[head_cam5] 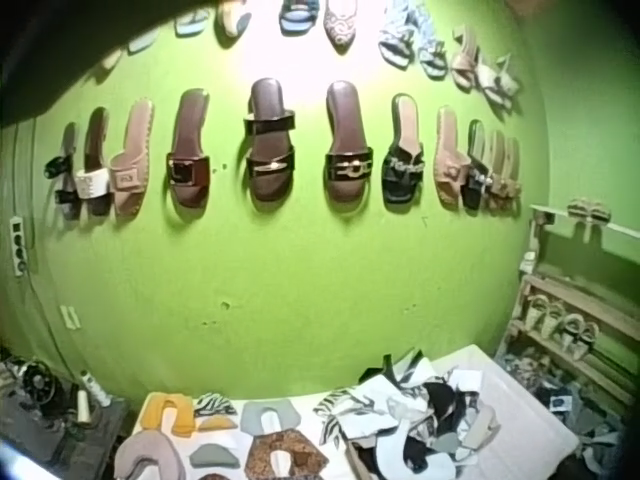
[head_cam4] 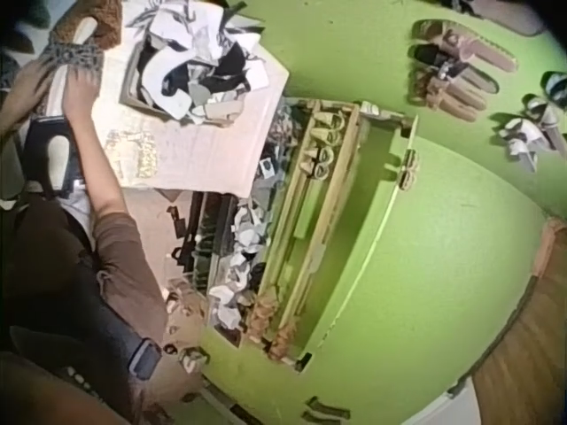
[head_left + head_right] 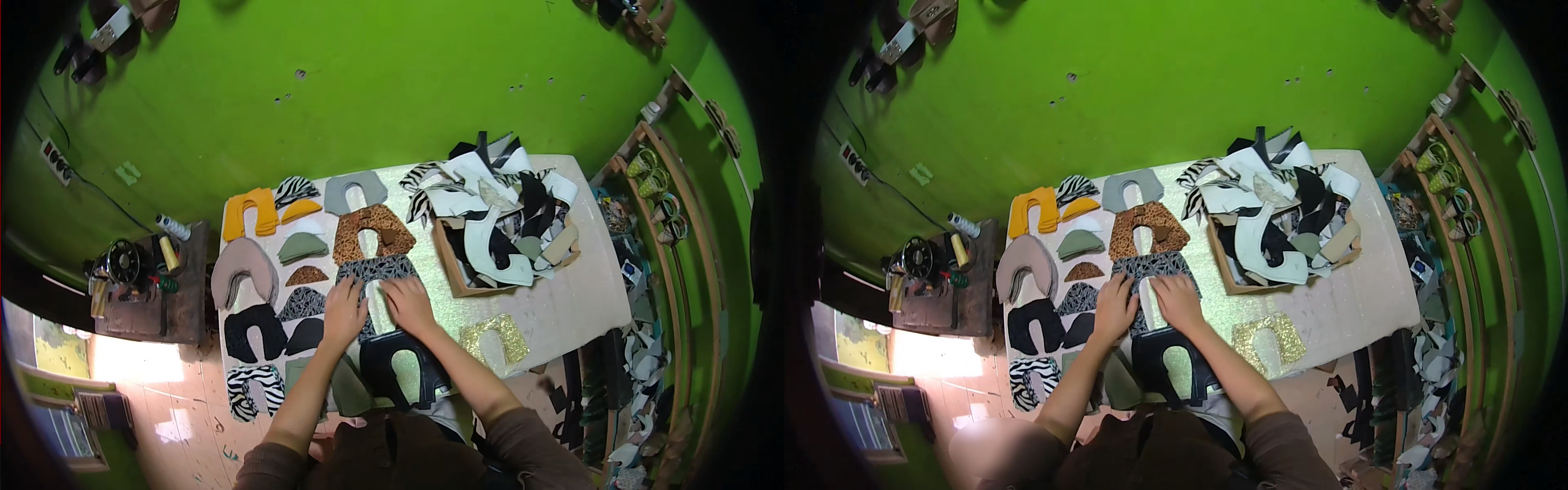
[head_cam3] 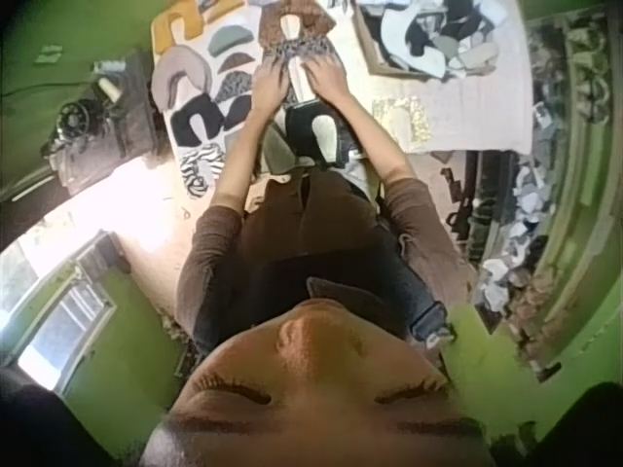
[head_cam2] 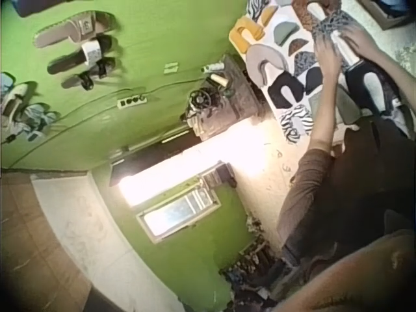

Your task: Organizing various patterned shoe upper components by layout on a work table.

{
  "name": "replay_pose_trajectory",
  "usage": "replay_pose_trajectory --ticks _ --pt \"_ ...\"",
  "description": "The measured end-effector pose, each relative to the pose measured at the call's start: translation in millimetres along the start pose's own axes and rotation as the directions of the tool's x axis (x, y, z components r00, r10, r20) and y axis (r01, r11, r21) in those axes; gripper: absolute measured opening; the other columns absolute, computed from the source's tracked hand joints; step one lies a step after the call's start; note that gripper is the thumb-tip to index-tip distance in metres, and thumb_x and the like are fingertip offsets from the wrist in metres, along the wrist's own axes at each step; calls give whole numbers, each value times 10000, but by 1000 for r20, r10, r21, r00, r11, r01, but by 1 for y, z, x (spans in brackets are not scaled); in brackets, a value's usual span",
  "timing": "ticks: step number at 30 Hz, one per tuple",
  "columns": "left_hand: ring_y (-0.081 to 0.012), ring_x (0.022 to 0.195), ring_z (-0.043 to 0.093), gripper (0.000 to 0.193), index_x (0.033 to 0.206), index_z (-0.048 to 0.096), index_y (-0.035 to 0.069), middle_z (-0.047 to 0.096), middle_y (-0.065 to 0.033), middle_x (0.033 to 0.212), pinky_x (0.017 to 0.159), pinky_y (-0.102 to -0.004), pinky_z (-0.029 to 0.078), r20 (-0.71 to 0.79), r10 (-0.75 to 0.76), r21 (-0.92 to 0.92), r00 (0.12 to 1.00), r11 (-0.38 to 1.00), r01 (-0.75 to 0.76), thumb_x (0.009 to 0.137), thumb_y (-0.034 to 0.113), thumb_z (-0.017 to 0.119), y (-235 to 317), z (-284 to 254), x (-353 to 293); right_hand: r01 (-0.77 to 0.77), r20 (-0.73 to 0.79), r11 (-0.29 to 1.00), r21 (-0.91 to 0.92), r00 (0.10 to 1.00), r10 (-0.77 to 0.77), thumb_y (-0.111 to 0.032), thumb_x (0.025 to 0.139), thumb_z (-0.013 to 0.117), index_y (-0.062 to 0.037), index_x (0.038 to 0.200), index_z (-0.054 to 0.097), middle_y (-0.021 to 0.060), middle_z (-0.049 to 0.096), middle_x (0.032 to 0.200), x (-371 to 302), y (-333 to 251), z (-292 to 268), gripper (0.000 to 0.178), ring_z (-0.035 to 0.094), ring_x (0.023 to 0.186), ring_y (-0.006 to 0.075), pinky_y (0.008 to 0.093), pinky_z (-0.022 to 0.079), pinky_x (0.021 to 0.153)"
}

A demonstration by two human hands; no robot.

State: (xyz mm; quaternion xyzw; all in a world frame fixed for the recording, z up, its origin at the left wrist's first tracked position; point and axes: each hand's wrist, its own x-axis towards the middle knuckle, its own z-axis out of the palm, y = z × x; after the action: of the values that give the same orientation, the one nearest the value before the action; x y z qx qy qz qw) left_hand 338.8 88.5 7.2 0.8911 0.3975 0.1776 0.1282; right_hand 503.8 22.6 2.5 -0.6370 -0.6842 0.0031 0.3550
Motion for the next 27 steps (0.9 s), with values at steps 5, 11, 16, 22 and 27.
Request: replay_pose_trajectory --ticks 5,11,16,22,27 --pt "-319 948 531 243 1010 574 32 575 -129 1006 856 -408 380 -130 -10 -230 991 973 -20 773 86 564 52 -24 -7 -97 -30 988 119 994 101 -94 780 599 -35 857 622 99 610 799 -43 -15 -60 101 572 760 276 374 435 711" --pt "-292 942 535 243 1009 582 47 578 -104 977 855 -396 384 -137 123 -322 983 933 -161 768 70 565 123 -19 23 -118 -186 993 24 975 120 -63 753 585 -48 932 607 103 597 876 -29 12 -150 181 551 853 289 398 408 784" --pt "-280 962 530 263 1031 576 37 570 -105 1001 870 -388 384 -193 166 -314 967 923 -221 770 63 563 174 -6 56 -187 94 956 -225 973 212 -134 757 570 -40 1173 499 158 498 1143 -22 75 -189 433 474 1048 339 430 341 930" --pt "-271 1028 515 362 1114 554 61 562 -103 1091 899 -392 373 -161 313 -173 936 925 -339 754 104 575 214 9 84 -106 516 980 -171 837 181 -149 786 550 -57 1104 536 148 606 1000 -19 113 -215 331 579 923 324 433 440 810" --pt "-264 961 541 242 976 588 58 592 -88 970 878 -378 387 -87 300 -143 950 940 -310 738 97 612 228 27 88 -50 507 999 1 861 43 -88 797 500 -43 989 594 143 630 908 -16 137 -242 219 593 863 326 423 461 765"
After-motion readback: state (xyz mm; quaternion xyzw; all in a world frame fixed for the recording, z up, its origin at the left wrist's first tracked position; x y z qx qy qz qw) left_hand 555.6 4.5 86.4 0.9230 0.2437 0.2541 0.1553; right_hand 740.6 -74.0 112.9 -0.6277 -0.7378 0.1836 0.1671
